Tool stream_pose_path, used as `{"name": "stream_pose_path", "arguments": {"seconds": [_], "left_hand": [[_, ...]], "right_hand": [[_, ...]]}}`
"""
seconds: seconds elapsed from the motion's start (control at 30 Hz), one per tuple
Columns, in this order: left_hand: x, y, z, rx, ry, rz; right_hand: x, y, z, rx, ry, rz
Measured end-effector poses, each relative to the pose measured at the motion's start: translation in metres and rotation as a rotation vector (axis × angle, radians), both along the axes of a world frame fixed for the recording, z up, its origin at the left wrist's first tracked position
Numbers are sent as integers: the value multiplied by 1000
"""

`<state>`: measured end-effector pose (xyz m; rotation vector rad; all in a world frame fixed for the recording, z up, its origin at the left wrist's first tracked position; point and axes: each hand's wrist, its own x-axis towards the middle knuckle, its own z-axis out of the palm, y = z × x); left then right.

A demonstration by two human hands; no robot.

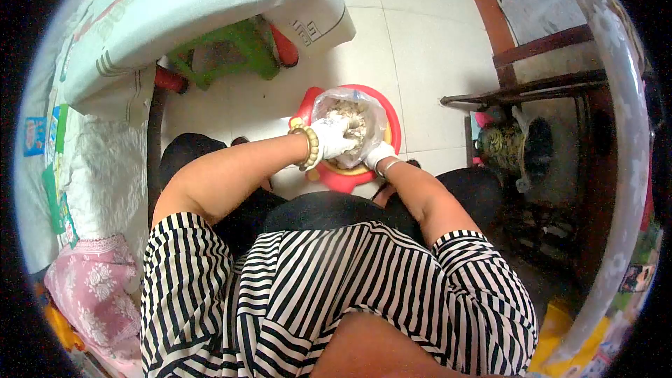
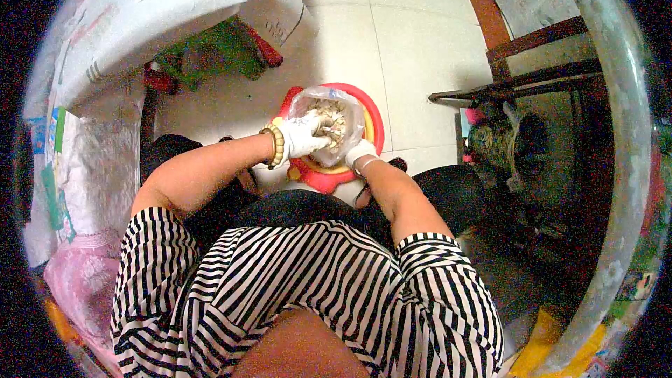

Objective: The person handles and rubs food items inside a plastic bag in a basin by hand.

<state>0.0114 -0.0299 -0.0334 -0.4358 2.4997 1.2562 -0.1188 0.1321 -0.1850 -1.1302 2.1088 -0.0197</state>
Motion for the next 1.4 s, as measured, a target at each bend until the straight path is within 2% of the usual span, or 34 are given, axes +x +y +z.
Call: {"name": "stream_pose_path", "arguments": {"seconds": [0.03, 0.1, 0.13, 0.17, 0.2, 0.27, 0.4, 0.5, 0.53, 0.57, 0.63, 0.67, 0.7, 0.77, 0.8, 0.83, 0.87, 0.9, 0.97, 1.03, 1.07, 1.2, 1.27, 1.4], "left_hand": [[0, 0, 0, 50, -1, 48], [-3, -2, -8, -20, 39, 15], [-4, -2, -7, -38, 24, -18], [-6, -2, -7, -56, 8, -51], [-8, -1, 18, -65, -26, -71], [-12, -1, 13, -84, 47, -107], [-19, 1, -11, -64, 100, -86], [-24, 2, -24, -72, 139, -39], [-25, 2, -29, -49, 135, -35], [-26, 1, -31, -22, 128, -29], [-26, 1, -25, 46, 87, 14], [-25, -1, -21, 77, 52, 43], [-24, -1, -19, 110, 15, 76], [-26, -9, -31, 103, -17, 50], [-26, -13, -35, 111, 45, -22], [-23, -11, -30, 183, 82, 13], [-21, -9, -24, 255, 120, 45], [-21, -5, -13, 388, 135, 183], [-19, -3, -20, 491, 138, 181], [-15, 1, -4, 835, 127, 288], [-15, -3, -6, 719, 109, 239], [-9, -1, 10, 777, 86, 272], [-10, -6, 4, 667, 146, 235], [-14, -8, 1, 598, 102, 261]], "right_hand": [[0, -4, 20, 4, -47, -54], [10, -28, 115, -20, -78, 68], [10, -28, 113, -8, -93, 80], [6, -24, 88, 7, -87, 122], [-1, -17, 49, 26, -71, 168], [-13, -9, 6, 68, -58, 231], [-15, -10, 49, 266, -33, 324], [-12, -6, 78, 185, -34, 306], [-7, -11, 115, 185, -104, 290], [-6, -11, 129, 187, -102, 288], [-8, -5, 142, 76, -164, 187], [-14, 2, 129, -22, -195, 161], [-6, -7, 177, -12, -280, 48], [-14, -2, 180, -158, -860, -265], [-11, -5, 183, -203, -969, -448], [-9, -10, 185, -246, -1071, -635], [-13, -13, 185, -227, -1201, -715], [-18, -15, 181, -232, -1225, -742], [-20, -16, 170, -268, -1335, -761], [-28, -18, 154, -243, -1358, -764], [-31, -18, 146, -225, -1374, -764], [-23, -25, 157, -256, -1380, -826], [-19, -29, 166, -261, -1391, -779], [-19, -31, 163, -179, -1422, -657]]}}
